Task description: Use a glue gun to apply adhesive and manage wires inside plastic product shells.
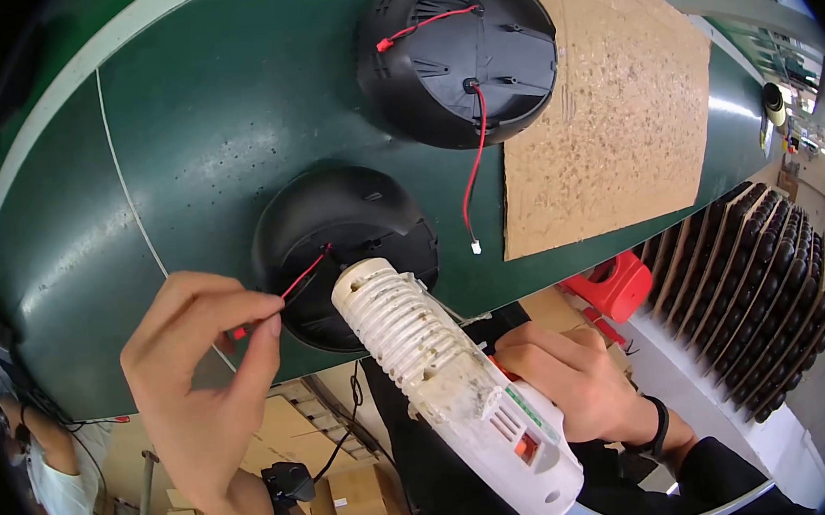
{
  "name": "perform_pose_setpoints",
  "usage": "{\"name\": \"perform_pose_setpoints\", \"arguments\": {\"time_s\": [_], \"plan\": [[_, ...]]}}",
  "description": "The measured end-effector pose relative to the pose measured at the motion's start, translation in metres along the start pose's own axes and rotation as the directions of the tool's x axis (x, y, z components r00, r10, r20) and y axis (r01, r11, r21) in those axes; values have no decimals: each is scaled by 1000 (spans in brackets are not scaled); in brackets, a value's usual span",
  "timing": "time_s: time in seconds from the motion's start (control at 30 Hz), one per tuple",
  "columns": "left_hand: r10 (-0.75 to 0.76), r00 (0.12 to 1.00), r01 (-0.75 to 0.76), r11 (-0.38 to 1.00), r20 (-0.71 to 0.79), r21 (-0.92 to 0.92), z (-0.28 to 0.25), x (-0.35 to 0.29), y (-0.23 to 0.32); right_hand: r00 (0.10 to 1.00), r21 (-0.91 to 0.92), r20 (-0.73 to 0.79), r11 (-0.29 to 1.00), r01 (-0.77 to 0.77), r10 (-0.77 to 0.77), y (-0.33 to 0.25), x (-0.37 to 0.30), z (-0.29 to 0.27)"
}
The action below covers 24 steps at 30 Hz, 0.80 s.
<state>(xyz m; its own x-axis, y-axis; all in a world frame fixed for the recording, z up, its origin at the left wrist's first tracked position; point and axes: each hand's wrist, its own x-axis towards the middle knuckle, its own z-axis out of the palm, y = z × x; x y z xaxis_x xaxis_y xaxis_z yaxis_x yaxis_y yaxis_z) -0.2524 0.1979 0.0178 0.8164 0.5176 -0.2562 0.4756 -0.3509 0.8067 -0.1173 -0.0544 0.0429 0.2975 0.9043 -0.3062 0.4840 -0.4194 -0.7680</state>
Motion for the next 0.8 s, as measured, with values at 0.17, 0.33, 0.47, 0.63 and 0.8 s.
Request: {"name": "perform_pose_setpoints", "arguments": {"time_s": [0.17, 0.33, 0.47, 0.63, 0.8], "plan": [[-8, 999, 6, 999, 48, 36, 4, -5, -5, 1000, -11, -14, 1000, -2, 2, 0, 2, -3], [-23, 1000, 23, 999, 5, 32, 2, -3, -1, 1000, 15, 7, 1000, -13, 13, -3, 0, -6], [13, 997, -13, 1000, -77, 13, 4, 2, -1, 999, 71, 34, 997, -5, 2, -5, -3, -7], [-220, 819, 79, 958, -530, -276, 46, -21, 4, 999, 116, 19, 992, -47, 45, -11, -6, -18], [-412, 911, 377, 818, 15, -435, 67, -93, -2, 992, 116, 108, 990, -80, 67, -11, -6, -28]]}}
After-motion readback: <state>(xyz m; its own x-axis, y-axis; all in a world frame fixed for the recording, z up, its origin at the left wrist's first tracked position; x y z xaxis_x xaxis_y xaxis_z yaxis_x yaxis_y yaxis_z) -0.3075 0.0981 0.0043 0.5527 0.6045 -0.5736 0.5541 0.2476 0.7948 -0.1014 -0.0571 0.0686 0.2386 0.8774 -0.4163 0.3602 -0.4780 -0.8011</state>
